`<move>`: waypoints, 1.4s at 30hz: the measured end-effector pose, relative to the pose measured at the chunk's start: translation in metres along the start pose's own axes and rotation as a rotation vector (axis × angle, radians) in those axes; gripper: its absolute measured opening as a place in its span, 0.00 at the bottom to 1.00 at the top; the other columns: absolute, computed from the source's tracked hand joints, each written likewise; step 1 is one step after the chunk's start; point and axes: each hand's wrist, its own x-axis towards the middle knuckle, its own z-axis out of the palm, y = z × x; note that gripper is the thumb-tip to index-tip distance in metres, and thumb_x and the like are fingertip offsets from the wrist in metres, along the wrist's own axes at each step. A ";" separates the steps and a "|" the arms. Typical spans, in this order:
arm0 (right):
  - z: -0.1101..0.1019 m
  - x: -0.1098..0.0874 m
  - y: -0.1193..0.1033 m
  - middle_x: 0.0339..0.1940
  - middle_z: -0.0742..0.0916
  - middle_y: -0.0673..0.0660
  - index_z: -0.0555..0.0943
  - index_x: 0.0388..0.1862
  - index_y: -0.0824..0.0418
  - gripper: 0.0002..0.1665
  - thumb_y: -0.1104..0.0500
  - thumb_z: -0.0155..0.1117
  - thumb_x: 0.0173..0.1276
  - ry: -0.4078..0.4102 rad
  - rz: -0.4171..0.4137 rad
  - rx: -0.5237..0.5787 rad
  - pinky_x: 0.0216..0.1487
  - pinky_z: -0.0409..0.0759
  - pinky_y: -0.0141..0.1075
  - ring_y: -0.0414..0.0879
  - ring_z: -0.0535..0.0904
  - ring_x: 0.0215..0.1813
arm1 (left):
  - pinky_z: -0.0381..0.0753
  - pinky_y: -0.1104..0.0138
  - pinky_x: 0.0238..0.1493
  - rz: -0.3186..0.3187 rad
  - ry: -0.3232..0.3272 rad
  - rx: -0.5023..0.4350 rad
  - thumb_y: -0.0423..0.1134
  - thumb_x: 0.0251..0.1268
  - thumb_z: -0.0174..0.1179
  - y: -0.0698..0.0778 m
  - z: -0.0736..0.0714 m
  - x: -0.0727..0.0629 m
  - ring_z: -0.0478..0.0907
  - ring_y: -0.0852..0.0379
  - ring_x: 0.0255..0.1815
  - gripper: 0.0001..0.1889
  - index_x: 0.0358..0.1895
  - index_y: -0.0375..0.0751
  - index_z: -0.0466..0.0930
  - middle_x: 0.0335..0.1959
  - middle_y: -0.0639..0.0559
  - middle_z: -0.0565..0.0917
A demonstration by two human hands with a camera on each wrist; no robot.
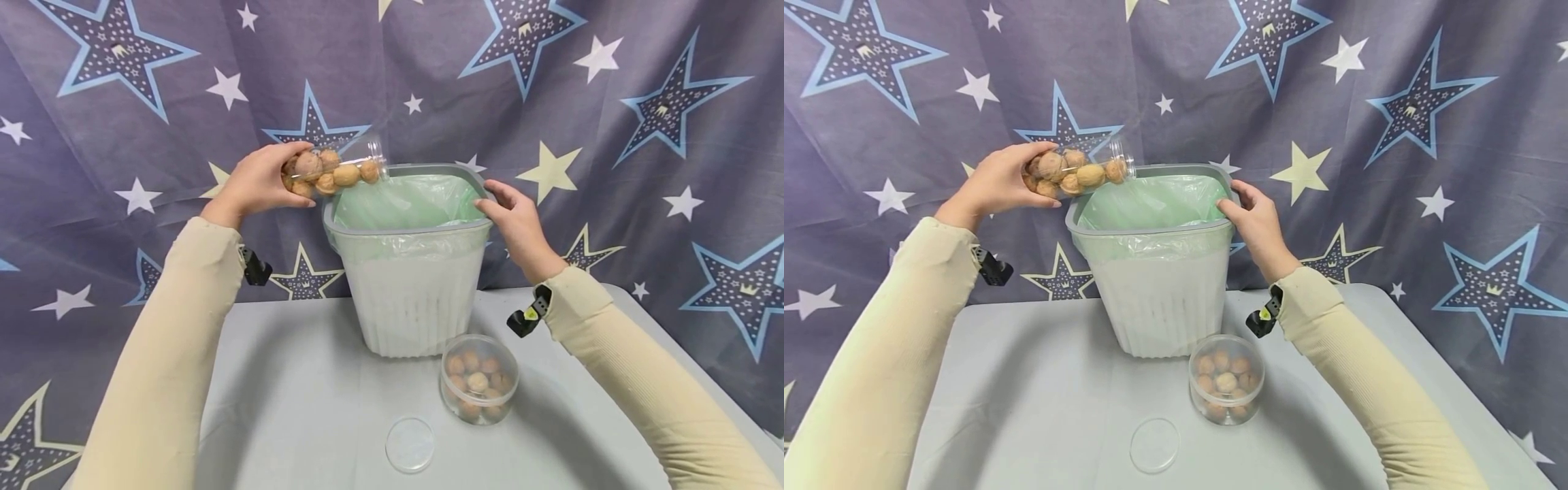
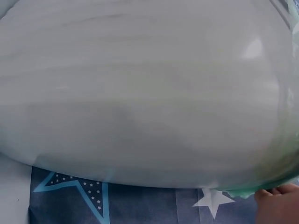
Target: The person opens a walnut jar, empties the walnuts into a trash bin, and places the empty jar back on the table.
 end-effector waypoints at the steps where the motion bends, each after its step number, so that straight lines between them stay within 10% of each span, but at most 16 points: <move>1: 0.000 0.000 0.000 0.66 0.71 0.66 0.63 0.69 0.69 0.34 0.60 0.57 0.65 0.001 -0.001 0.005 0.67 0.64 0.40 0.51 0.68 0.64 | 0.69 0.48 0.56 0.013 0.010 0.006 0.42 0.35 0.78 0.000 0.000 0.001 0.73 0.41 0.56 0.46 0.66 0.41 0.67 0.56 0.38 0.77; 10: 0.001 0.000 0.001 0.67 0.70 0.67 0.63 0.68 0.71 0.33 0.63 0.55 0.65 0.026 -0.008 0.086 0.66 0.65 0.34 0.52 0.66 0.66 | 0.64 0.49 0.63 0.119 0.111 0.102 0.39 0.32 0.80 0.002 0.000 0.004 0.70 0.40 0.60 0.47 0.64 0.40 0.69 0.60 0.40 0.75; 42: 0.005 -0.002 0.009 0.65 0.71 0.68 0.65 0.67 0.72 0.31 0.65 0.50 0.63 0.065 -0.040 0.153 0.55 0.69 0.24 0.50 0.69 0.60 | 0.63 0.52 0.65 0.181 0.189 0.219 0.36 0.28 0.80 0.000 0.010 0.007 0.70 0.39 0.59 0.47 0.63 0.40 0.70 0.57 0.38 0.77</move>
